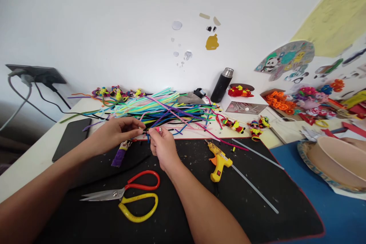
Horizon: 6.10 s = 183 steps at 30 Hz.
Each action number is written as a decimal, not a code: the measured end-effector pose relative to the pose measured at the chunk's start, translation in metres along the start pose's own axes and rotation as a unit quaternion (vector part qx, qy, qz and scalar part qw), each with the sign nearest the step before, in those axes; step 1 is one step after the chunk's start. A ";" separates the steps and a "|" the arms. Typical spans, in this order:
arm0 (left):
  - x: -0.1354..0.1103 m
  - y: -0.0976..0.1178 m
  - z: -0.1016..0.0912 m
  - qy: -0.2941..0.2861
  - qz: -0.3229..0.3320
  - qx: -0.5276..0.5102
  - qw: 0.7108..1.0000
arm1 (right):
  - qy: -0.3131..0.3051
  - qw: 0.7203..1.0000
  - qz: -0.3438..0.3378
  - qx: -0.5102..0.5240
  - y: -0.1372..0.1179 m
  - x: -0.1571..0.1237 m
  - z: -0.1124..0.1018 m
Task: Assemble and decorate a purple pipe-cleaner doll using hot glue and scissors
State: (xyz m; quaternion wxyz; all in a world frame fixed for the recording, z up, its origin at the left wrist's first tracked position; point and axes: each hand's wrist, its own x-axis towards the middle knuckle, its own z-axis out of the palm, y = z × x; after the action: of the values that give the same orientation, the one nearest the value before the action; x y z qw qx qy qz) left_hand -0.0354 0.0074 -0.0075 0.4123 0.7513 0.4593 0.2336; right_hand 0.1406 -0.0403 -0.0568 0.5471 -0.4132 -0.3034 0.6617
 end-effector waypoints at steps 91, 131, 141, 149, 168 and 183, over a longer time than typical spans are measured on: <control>0.001 -0.011 -0.008 -0.036 0.033 0.052 0.997 | -0.028 0.998 0.040 -0.046 0.004 0.000 -0.001; 0.002 -0.017 0.020 -0.098 0.103 0.424 0.894 | -0.020 0.998 0.014 -0.058 -0.001 -0.001 -0.001; 0.007 -0.027 0.002 -0.012 0.117 0.428 0.896 | 0.015 0.999 -0.017 -0.045 -0.002 0.000 -0.001; 0.009 -0.041 0.016 -0.023 0.158 0.476 0.865 | 0.005 0.999 -0.020 -0.047 -0.002 -0.001 0.000; 0.006 -0.034 0.027 -0.053 0.160 0.499 0.850 | 0.021 0.998 -0.029 -0.042 -0.004 0.000 -0.002; 0.002 -0.013 -0.010 0.018 0.111 0.326 0.939 | -0.003 0.997 -0.014 -0.082 0.001 -0.001 -0.002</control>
State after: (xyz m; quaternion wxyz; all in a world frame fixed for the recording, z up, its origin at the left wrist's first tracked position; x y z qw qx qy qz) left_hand -0.0481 0.0166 -0.0127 0.1085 0.8864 0.4314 0.1284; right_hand 0.1419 -0.0410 -0.0580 0.5199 -0.4502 -0.3641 0.6281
